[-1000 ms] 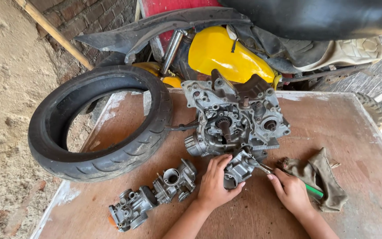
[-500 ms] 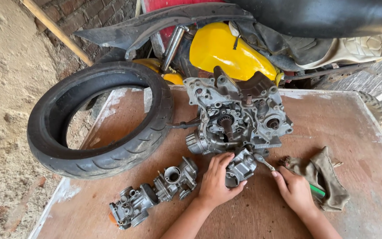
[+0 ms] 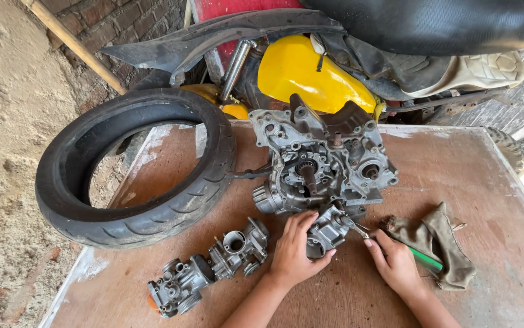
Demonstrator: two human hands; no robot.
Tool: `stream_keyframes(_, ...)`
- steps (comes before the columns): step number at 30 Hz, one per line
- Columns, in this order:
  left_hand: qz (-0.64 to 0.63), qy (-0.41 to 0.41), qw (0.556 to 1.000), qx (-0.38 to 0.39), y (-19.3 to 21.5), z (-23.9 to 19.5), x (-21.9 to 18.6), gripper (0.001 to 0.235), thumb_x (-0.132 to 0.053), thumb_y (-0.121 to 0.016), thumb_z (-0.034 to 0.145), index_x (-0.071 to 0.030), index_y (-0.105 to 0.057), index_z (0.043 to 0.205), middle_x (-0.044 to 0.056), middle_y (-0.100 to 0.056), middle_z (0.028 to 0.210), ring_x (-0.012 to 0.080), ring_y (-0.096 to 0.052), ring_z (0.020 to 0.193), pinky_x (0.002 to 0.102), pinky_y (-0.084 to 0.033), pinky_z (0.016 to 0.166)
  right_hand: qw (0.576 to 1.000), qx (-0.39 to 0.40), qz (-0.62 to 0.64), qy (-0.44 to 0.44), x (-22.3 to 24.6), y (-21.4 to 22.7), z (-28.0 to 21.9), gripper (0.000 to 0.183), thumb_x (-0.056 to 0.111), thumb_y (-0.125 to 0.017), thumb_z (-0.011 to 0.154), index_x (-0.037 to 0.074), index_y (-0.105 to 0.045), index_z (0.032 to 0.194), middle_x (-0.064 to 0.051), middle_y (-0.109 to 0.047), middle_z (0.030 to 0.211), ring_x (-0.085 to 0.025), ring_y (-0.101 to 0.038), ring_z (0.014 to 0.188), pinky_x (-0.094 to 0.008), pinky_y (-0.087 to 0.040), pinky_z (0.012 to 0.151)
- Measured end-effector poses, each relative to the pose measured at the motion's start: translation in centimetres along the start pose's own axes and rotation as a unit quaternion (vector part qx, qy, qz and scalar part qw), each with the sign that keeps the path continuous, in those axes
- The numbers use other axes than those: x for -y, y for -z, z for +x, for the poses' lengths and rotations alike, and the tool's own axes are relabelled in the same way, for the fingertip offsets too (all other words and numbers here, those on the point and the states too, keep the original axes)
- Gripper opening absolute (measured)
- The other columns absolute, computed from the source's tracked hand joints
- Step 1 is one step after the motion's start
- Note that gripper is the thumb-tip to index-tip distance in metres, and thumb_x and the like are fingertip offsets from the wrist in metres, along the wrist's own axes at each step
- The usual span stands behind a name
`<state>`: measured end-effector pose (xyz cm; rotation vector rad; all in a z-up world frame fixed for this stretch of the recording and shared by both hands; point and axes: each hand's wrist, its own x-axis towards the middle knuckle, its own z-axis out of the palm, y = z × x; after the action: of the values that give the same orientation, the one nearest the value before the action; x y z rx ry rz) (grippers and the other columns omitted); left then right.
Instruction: Repairing a motorcycle engine by inspecting the casing and working on the carburetor using a wrench and screwdriver
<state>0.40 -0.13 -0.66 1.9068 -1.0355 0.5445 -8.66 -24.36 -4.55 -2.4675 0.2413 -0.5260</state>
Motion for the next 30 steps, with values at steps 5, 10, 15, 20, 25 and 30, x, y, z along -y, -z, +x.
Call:
stream_keyframes(5,-0.01,-0.006,1.0,-0.005,0.6,0.2,-0.8,0.081,-0.045,-0.07,0.085,0.004,-0.04,0.142,0.024,-0.054,0.136,0.0365,-0.057,0.122,0.048,-0.054,0.097,1.0,0.002,-0.005,-0.009,0.2,0.1,0.0,0.022,0.032,-0.061,0.093,0.013,-0.067,0.103,-0.009,-0.072,0.062,-0.027,-0.063,0.047,-0.039,-0.049,0.053)
stream_keyframes(10,0.004,-0.016,1.0,-0.021,0.7,0.2,-1.1,0.073,-0.045,-0.062,0.091,0.005,-0.041,0.14,0.024,-0.057,0.134,0.0366,-0.061,0.118,0.046,-0.057,0.093,1.0,0.002,0.0,-0.022,0.3,0.1,-0.1,0.022,0.032,-0.061,0.094,0.013,-0.068,0.101,-0.009,-0.073,0.064,-0.027,-0.063,0.049,-0.039,-0.05,0.056)
stream_keyframes(15,0.04,-0.065,0.995,-0.069,0.1,-0.2,-0.8,0.071,-0.032,-0.08,0.079,-0.001,-0.047,0.134,0.016,-0.06,0.127,0.0286,-0.064,0.108,0.037,-0.062,0.081,1.0,-0.026,0.012,0.005,-0.2,-0.1,-0.2,0.021,0.03,-0.06,0.095,0.01,-0.067,0.097,-0.01,-0.07,0.062,-0.027,-0.059,0.047,-0.039,-0.049,0.054)
stream_keyframes(20,0.058,-0.055,0.996,-0.045,-1.1,-0.8,-0.4,0.071,-0.035,-0.078,0.08,0.0,-0.047,0.133,0.017,-0.06,0.129,0.0301,-0.063,0.113,0.037,-0.062,0.082,0.999,-0.027,0.02,0.002,0.2,0.2,-0.4,0.021,0.029,-0.06,0.095,0.01,-0.068,0.1,-0.01,-0.072,0.065,-0.026,-0.059,0.047,-0.038,-0.048,0.054)
stream_keyframes(25,0.052,-0.031,0.998,0.028,-2.1,-1.0,-0.2,0.093,-0.051,-0.077,0.079,0.002,-0.034,0.142,0.022,-0.054,0.135,0.0335,-0.055,0.12,0.05,-0.054,0.097,0.999,-0.029,0.02,0.008,0.3,0.2,-0.1,0.022,0.029,-0.059,0.096,0.009,-0.069,0.098,-0.009,-0.073,0.063,-0.023,-0.058,0.045,-0.036,-0.048,0.052)
stream_keyframes(30,0.034,-0.036,0.996,0.069,-1.0,0.0,-1.9,0.096,-0.034,-0.088,0.07,-0.001,-0.035,0.143,0.02,-0.048,0.139,0.0374,-0.049,0.125,0.052,-0.046,0.104,0.998,-0.041,0.047,-0.01,0.1,0.2,-0.1,0.025,0.027,-0.059,0.097,0.005,-0.063,0.085,-0.009,-0.07,0.064,-0.023,-0.055,0.052,-0.035,-0.048,0.058)
